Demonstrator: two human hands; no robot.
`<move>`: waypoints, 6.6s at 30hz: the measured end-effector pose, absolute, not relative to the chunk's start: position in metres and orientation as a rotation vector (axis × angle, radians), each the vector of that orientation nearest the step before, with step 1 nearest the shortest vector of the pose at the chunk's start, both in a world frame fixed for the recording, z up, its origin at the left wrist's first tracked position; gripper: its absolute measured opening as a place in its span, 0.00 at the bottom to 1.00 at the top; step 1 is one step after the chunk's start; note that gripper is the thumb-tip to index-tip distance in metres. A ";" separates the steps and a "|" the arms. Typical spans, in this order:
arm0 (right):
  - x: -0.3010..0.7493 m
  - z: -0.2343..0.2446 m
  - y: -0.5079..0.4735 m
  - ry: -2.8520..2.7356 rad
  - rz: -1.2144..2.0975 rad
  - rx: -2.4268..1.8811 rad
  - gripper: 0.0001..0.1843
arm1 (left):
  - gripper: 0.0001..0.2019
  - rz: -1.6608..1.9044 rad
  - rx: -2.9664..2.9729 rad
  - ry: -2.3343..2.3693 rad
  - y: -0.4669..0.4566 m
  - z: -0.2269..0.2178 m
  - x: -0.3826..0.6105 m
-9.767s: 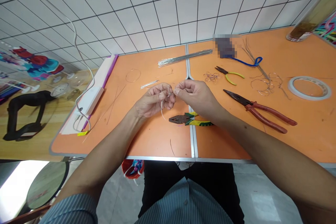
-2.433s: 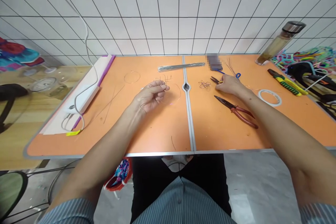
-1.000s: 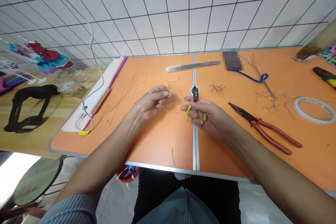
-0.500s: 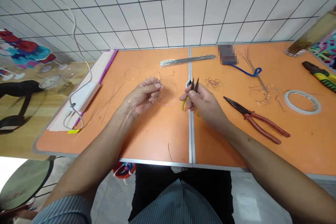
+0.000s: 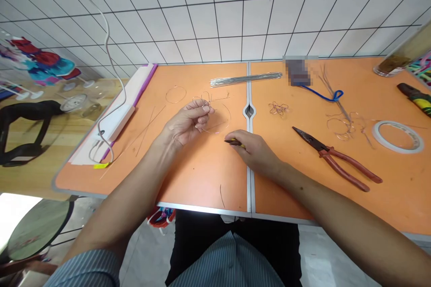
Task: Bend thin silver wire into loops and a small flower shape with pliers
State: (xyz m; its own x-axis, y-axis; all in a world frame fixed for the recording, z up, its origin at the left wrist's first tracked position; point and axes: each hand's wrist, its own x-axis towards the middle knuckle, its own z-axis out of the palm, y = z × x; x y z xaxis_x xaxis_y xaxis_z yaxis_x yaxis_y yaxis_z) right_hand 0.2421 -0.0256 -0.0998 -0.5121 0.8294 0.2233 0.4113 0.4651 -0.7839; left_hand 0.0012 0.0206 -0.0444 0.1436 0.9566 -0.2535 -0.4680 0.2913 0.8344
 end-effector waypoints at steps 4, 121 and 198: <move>0.240 -0.097 -0.026 -2.123 0.921 -0.968 0.12 | 0.15 1.141 0.680 0.911 0.021 -0.045 0.002; 0.263 -0.051 -0.026 -2.194 0.134 -1.637 0.26 | 0.17 1.018 0.982 1.003 -0.006 -0.040 0.028; 0.261 -0.060 -0.027 -2.406 -0.599 -1.501 0.34 | 0.18 1.008 0.791 0.962 -0.003 -0.044 0.026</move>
